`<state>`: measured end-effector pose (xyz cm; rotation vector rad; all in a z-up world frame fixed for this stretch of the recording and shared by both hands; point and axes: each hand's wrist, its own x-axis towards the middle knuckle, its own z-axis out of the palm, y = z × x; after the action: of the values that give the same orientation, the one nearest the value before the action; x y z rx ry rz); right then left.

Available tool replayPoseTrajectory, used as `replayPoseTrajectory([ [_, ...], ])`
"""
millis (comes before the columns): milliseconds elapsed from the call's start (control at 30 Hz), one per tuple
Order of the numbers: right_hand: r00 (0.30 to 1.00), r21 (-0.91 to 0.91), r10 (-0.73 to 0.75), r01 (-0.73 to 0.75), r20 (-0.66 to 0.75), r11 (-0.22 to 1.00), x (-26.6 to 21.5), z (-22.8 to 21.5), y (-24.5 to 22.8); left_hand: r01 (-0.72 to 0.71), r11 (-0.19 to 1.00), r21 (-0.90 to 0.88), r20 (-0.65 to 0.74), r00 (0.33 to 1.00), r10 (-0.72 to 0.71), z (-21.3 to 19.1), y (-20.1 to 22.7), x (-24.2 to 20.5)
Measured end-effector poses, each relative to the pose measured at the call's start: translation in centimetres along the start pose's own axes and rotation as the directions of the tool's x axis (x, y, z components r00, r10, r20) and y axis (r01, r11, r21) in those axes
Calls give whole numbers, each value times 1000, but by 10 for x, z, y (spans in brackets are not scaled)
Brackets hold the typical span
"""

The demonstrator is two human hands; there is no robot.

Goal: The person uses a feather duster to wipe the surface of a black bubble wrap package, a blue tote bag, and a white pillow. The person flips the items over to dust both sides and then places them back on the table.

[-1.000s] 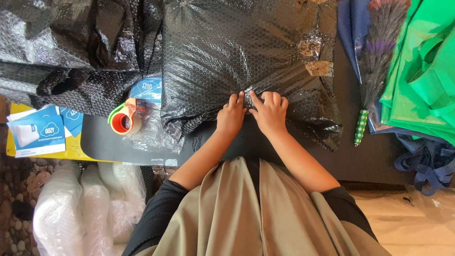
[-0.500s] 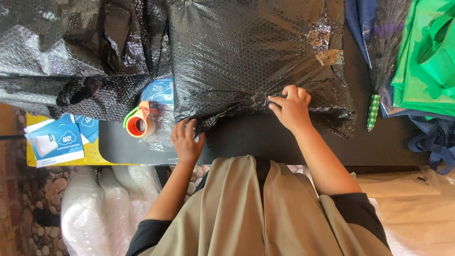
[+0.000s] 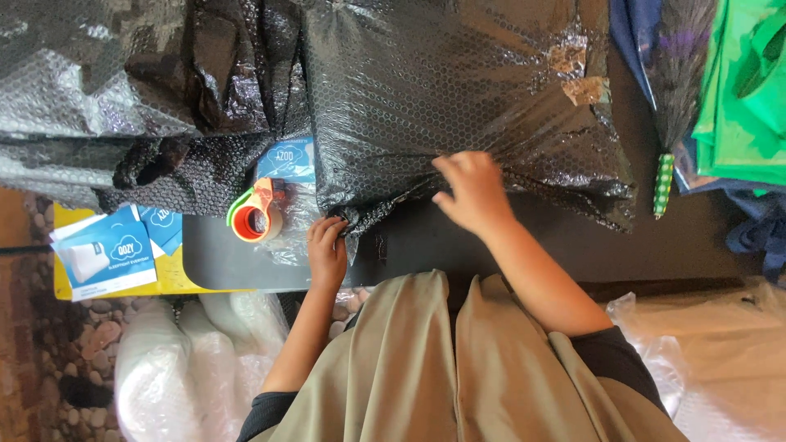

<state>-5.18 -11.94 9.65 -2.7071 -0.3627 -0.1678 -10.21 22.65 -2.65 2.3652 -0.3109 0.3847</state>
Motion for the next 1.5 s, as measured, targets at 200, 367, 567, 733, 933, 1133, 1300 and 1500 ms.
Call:
replayPoseTrajectory([
  [200,769,266,-407,312,492,912,15,18,-79,-141,989,-50,136,980,147,3,24,0],
  [367,767,183,-388,343,512,921,11,96,-74,66,996,-65,-51,996,-69,12,29,-8],
  [567,896,376,-248,101,368,921,-3,85,-76,475,729,-493,-192,758,-624,41,6,-45],
  [733,948,456,-89,-63,305,888,-15,108,-68,295,838,-459,-213,879,-426,29,38,-47],
  [933,945,564,146,-293,291,772,-17,123,-54,-35,999,20,-239,970,39,58,26,-57],
  [1133,916,545,107,-321,388,775,-20,108,-60,-212,974,82,-115,969,220,50,35,-27],
  [1300,819,336,-398,268,413,903,-28,126,-48,-319,934,162,-32,944,328,67,14,-18],
  [1500,776,172,-601,576,192,799,-14,145,-34,-227,972,64,89,971,221,92,-10,-4],
])
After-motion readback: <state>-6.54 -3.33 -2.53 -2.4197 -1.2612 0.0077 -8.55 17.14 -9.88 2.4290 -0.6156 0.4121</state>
